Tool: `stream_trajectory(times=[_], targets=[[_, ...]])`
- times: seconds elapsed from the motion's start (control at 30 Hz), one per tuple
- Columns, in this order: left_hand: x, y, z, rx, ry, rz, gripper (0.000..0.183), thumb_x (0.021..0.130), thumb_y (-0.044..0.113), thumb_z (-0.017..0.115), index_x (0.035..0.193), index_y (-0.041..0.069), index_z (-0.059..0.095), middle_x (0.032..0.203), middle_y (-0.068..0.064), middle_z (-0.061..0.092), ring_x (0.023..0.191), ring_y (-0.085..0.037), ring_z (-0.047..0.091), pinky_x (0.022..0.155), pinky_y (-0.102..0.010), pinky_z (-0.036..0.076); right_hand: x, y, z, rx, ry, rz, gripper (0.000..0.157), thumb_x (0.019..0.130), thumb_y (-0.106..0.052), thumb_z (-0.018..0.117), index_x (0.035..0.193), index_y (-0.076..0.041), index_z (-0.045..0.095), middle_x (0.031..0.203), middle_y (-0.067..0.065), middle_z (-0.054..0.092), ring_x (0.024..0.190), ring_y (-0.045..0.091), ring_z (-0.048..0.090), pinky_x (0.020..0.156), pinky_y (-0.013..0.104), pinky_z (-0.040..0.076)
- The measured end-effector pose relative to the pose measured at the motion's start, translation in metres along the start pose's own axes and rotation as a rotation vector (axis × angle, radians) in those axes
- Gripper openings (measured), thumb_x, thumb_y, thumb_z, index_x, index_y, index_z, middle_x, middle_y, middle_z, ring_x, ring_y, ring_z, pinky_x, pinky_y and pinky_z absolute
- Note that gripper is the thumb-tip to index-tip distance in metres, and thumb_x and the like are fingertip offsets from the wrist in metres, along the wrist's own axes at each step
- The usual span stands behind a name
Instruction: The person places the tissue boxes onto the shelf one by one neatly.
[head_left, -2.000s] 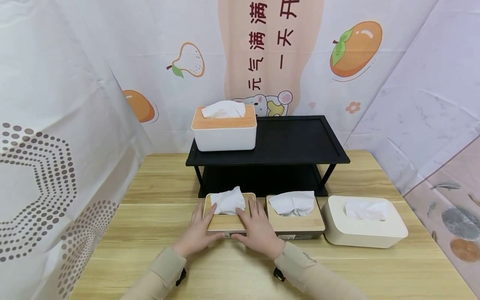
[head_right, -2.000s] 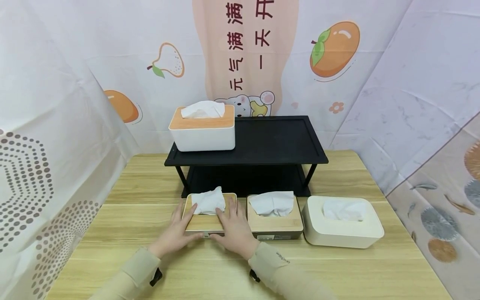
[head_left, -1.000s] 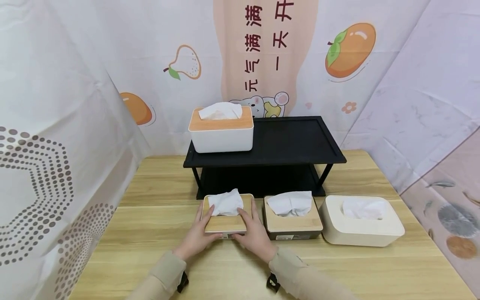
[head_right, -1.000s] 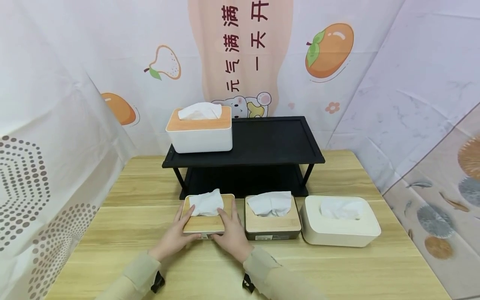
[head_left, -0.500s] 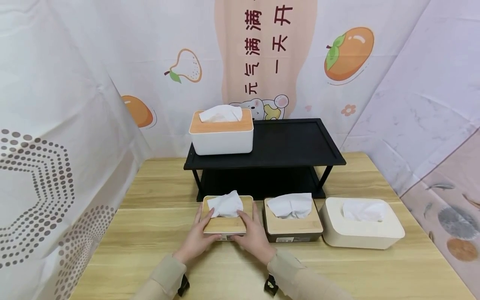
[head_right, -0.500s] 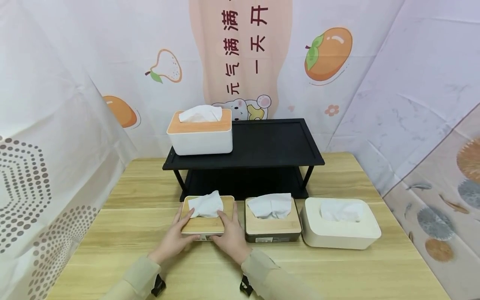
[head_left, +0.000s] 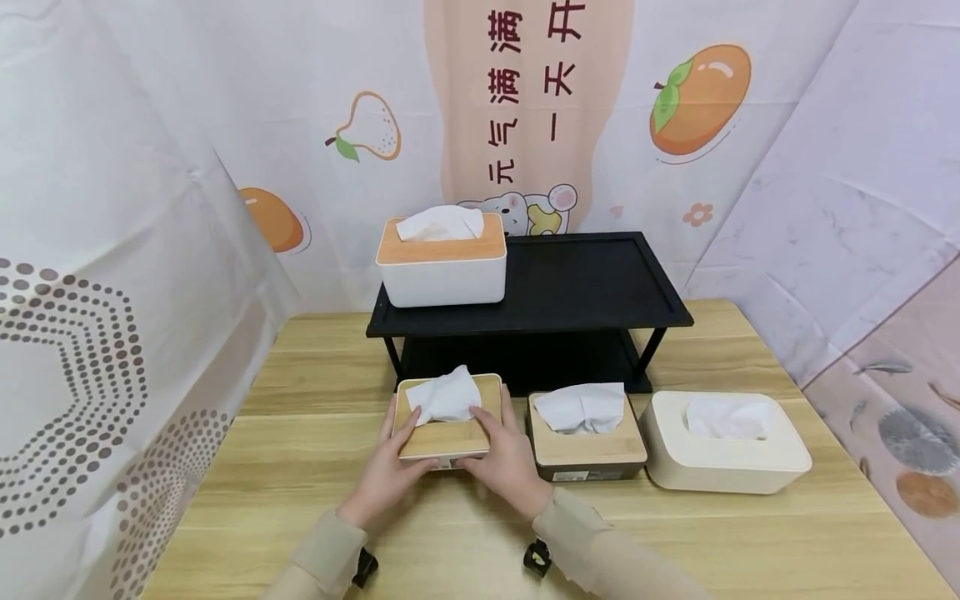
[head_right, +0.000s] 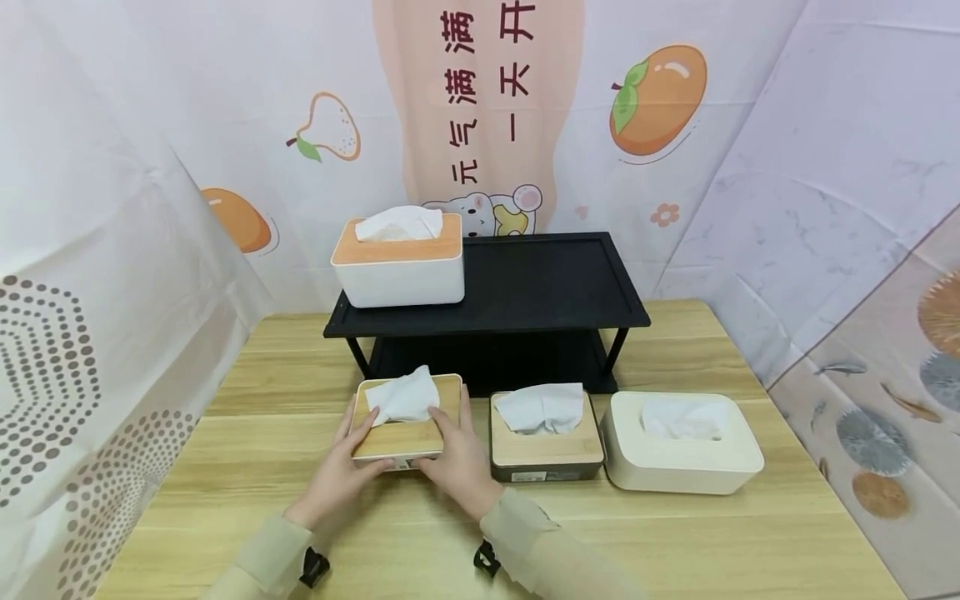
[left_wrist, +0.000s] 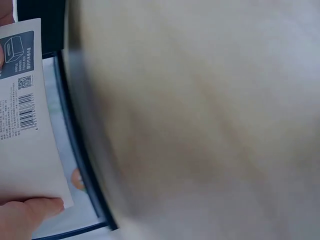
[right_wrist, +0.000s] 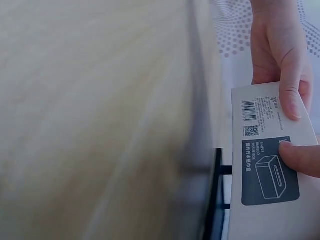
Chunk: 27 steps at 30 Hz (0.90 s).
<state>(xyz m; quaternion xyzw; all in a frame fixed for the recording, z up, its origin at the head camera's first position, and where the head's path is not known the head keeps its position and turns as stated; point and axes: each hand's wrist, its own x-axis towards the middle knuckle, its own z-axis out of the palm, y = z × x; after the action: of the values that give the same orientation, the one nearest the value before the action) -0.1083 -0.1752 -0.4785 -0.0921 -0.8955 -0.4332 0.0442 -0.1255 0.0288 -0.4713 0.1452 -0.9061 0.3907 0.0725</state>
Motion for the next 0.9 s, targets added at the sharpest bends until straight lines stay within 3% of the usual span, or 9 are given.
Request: stream_trajectory(times=[0.3, 0.6, 0.9], targets=[[0.002, 0.025, -0.014, 0.062, 0.060, 0.084, 0.082, 0.071, 0.011, 0.082, 0.142, 0.001, 0.041, 0.156, -0.027, 0.003, 0.136, -0.050, 0.025, 0.102, -0.053, 0.037, 0.006, -0.010, -0.017, -0.025, 0.081, -0.094, 0.075, 0.061, -0.028, 0.090, 0.126, -0.008, 0.060, 0.152, 0.030, 0.020, 0.094, 0.037, 0.066, 0.071, 0.037, 0.055], [0.005, 0.048, -0.025, 0.072, 0.069, 0.094, 0.083, 0.073, 0.011, 0.081, 0.144, 0.003, 0.039, 0.158, -0.019, -0.003, 0.137, -0.047, 0.025, 0.102, -0.050, 0.039, 0.009, -0.018, -0.037, -0.009, 0.117, -0.132, 0.077, 0.059, -0.028, 0.091, 0.128, -0.008, 0.060, 0.152, 0.028, 0.020, 0.118, 0.045, 0.053, 0.079, 0.045, 0.054], [0.008, 0.072, -0.029, 0.084, 0.114, 0.166, 0.084, 0.072, 0.010, 0.082, 0.143, 0.003, 0.040, 0.159, -0.017, -0.003, 0.138, -0.045, 0.025, 0.099, -0.049, 0.042, 0.012, -0.025, -0.061, -0.026, 0.201, -0.219, 0.078, 0.056, -0.026, 0.092, 0.125, -0.007, 0.062, 0.150, 0.031, 0.024, 0.108, 0.044, 0.060, 0.070, 0.042, 0.056]])
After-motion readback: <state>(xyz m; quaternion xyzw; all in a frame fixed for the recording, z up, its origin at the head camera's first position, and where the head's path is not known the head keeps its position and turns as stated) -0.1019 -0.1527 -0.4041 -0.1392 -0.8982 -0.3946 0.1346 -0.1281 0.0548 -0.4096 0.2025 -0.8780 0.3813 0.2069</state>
